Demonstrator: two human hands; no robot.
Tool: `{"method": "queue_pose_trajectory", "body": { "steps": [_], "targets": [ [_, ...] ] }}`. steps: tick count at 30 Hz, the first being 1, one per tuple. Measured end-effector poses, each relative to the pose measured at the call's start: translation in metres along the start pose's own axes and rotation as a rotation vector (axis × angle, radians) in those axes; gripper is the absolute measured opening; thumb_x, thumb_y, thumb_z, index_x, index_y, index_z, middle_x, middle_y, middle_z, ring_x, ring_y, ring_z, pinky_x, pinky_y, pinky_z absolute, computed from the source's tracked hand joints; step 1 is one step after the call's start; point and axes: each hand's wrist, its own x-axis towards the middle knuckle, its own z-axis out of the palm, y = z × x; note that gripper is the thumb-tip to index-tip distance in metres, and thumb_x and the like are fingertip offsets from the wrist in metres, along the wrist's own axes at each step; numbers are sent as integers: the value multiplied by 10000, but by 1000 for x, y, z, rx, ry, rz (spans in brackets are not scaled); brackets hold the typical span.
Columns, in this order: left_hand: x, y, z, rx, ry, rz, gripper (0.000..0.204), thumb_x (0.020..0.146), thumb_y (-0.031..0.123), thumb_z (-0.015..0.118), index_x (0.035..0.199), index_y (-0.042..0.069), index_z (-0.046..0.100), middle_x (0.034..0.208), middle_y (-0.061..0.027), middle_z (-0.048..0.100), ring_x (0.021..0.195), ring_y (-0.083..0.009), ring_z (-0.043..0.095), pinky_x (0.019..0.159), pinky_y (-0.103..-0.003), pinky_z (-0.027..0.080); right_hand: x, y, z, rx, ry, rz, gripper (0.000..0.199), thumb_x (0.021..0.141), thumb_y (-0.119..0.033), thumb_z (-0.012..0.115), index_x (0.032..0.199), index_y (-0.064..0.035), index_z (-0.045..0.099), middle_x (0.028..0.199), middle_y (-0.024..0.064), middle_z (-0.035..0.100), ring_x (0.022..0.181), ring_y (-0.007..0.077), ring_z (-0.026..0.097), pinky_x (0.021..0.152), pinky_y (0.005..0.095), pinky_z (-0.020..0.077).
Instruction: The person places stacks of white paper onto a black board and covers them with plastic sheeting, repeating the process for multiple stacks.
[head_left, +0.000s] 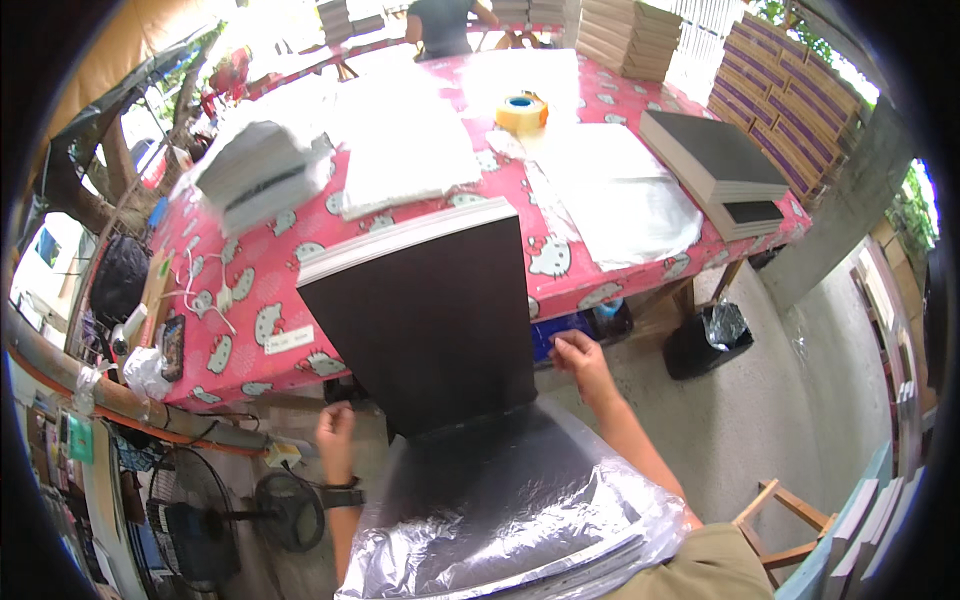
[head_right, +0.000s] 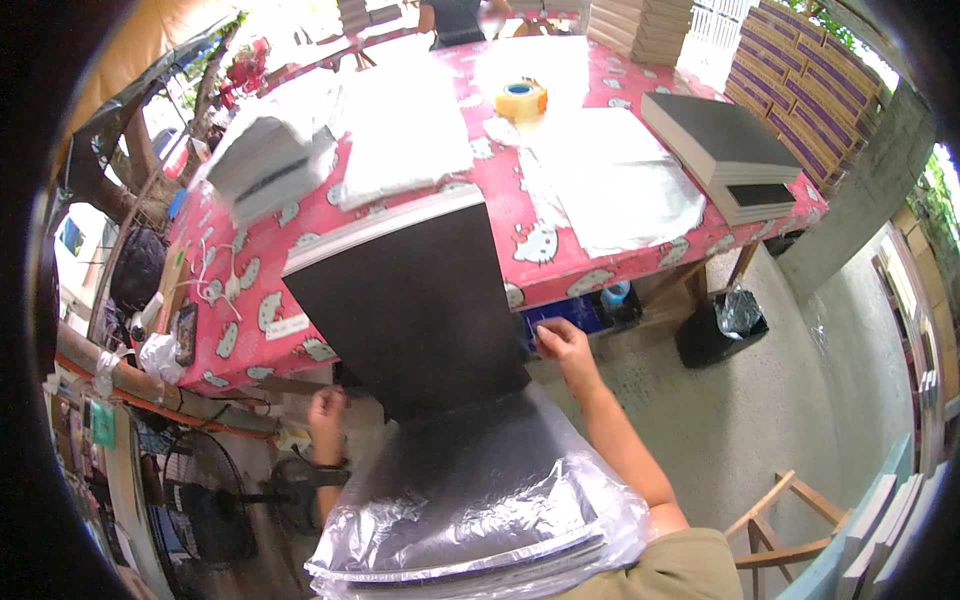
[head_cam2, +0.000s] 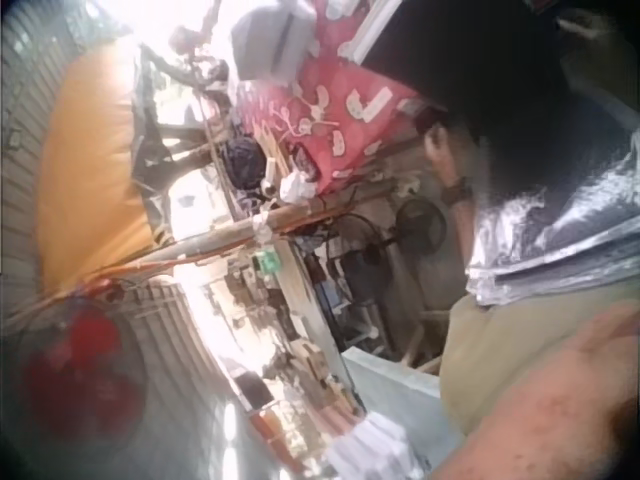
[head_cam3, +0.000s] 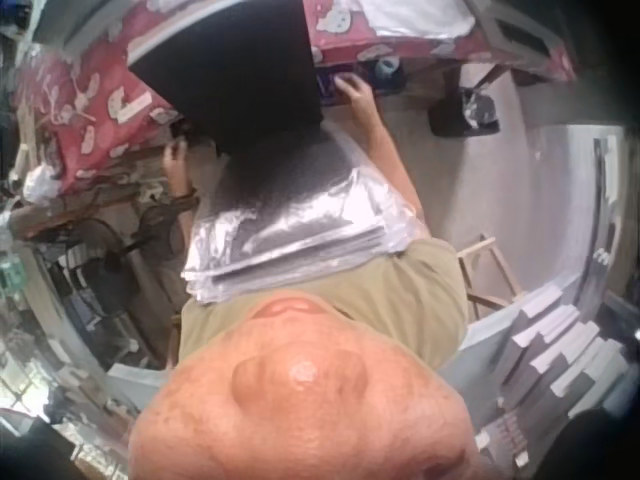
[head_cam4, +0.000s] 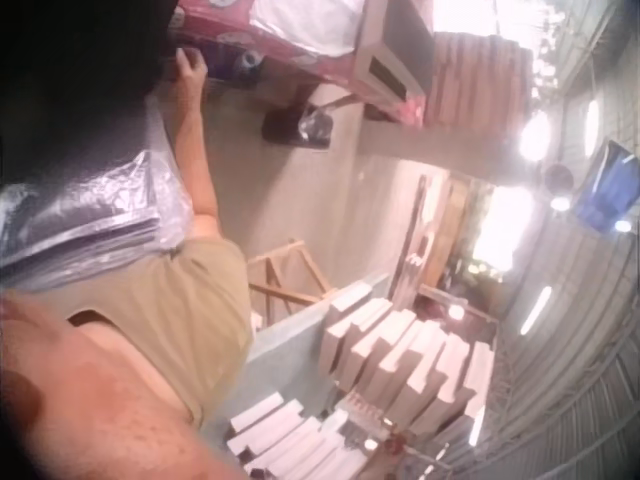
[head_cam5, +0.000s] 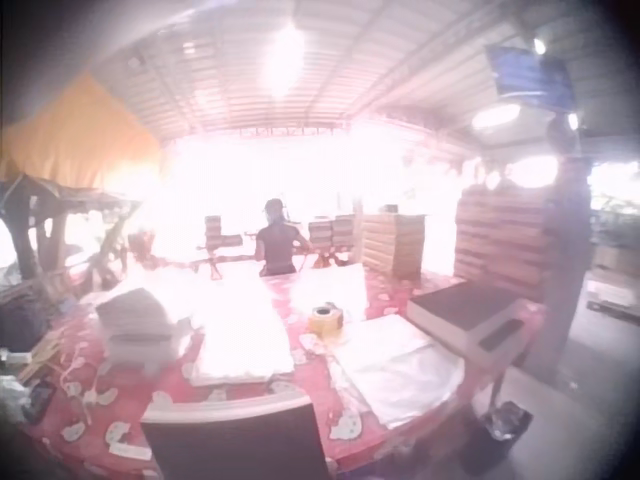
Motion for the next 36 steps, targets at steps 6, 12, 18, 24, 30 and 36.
{"method": "queue_pose_trajectory", "body": {
  "steps": [6,12,18,24,30,36],
  "targets": [
    [-32,126,31,-66,-1455,114,604,848,454,403,1291,54,306,1325,-180,291,1255,-275,222,1018,-383,148,-44,-65,52,-323,-1483,35,430,832,-277,521,1157,2,479,1213,171,449,1182,266,357,992,350,245],
    [-17,-38,54,563,-1002,-116,548,841,406,440,1255,55,358,1304,-168,327,1236,-291,249,1013,-345,176,-13,53,10,-929,-821,289,458,830,-367,493,1157,-48,492,1234,134,439,1155,260,391,966,328,286],
    [-15,-10,51,747,-505,-192,355,796,315,533,994,27,593,1055,-163,552,957,-288,532,835,-331,398,7,-12,-8,-930,-458,-178,193,739,-201,615,849,-44,633,826,101,624,778,213,593,711,315,451],
    [-38,-63,33,426,-251,-111,322,789,303,536,954,38,613,984,-169,571,944,-290,534,831,-345,398,75,-128,-54,-840,476,-575,136,734,-95,596,796,23,617,702,125,617,620,183,579,594,276,450],
    [-35,-81,35,465,-236,-54,325,807,302,510,972,41,608,1049,-174,535,1024,-281,484,881,-337,358,116,-123,-86,-1135,311,-306,177,704,-146,632,806,-2,621,743,146,615,667,221,590,653,305,453],
    [-33,-81,35,455,-245,-49,312,810,268,510,979,21,597,1035,-178,530,998,-285,492,865,-319,362,139,-112,-116,-982,483,-314,203,762,-188,568,814,5,607,735,157,617,681,244,596,631,324,443]
  ]
}}
